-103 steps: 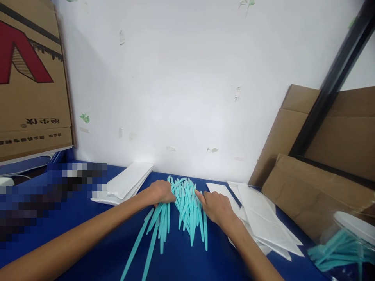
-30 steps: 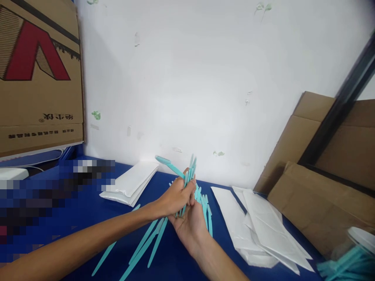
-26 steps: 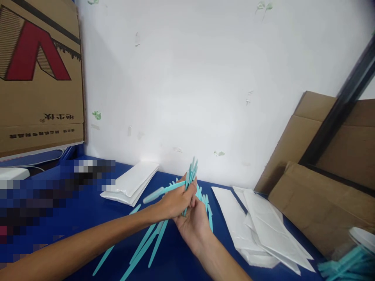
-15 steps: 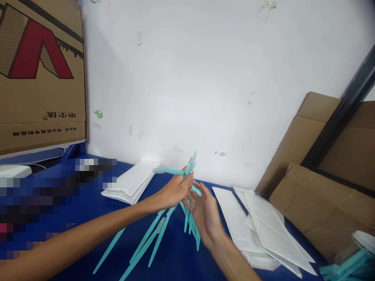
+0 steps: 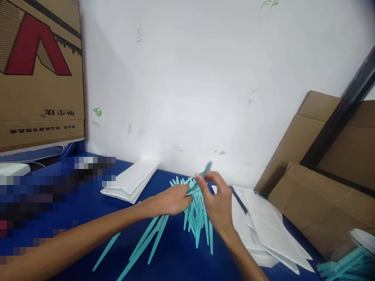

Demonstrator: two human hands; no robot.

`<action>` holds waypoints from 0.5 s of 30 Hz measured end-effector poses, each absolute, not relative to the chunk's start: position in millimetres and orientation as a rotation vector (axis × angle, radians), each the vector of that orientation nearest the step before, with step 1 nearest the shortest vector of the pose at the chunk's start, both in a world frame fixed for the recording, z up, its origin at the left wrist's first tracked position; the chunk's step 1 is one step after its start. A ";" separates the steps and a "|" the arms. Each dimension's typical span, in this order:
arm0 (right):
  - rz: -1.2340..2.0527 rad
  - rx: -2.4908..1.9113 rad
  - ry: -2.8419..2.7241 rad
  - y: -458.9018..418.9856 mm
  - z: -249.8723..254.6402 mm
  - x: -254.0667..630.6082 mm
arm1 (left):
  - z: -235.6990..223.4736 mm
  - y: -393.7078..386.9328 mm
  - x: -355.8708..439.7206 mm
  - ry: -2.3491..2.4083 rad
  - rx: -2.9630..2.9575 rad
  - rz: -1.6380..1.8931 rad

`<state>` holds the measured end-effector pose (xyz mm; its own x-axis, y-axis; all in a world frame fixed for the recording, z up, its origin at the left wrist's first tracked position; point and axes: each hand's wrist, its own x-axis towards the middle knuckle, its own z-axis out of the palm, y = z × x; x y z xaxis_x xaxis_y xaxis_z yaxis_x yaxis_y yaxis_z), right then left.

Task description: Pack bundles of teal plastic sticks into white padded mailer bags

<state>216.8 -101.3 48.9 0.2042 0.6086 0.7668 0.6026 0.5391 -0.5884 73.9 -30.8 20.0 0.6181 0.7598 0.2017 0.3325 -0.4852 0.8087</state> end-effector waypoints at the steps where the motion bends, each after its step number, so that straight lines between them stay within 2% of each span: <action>1: 0.013 -1.106 -1.384 -101.8 52.3 220.1 | 21.1 -28.1 73.5 0.866 2.043 0.709; 4: 0.104 -1.067 -1.197 -101.9 61.0 230.6 | 27.6 -17.7 70.9 0.872 1.855 0.672; 10: 0.661 -1.124 -1.295 -87.5 42.0 229.0 | 37.7 -12.5 70.1 0.680 1.340 0.761; 15: 0.731 -1.114 -1.307 -86.1 21.4 208.9 | 33.0 -28.8 79.9 0.647 1.342 0.782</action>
<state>208.9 -86.1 21.4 0.1687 0.9146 0.3675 0.1649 0.3414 -0.9253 79.9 -28.8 33.0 0.5958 0.8026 0.0298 -0.1208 0.0529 0.9913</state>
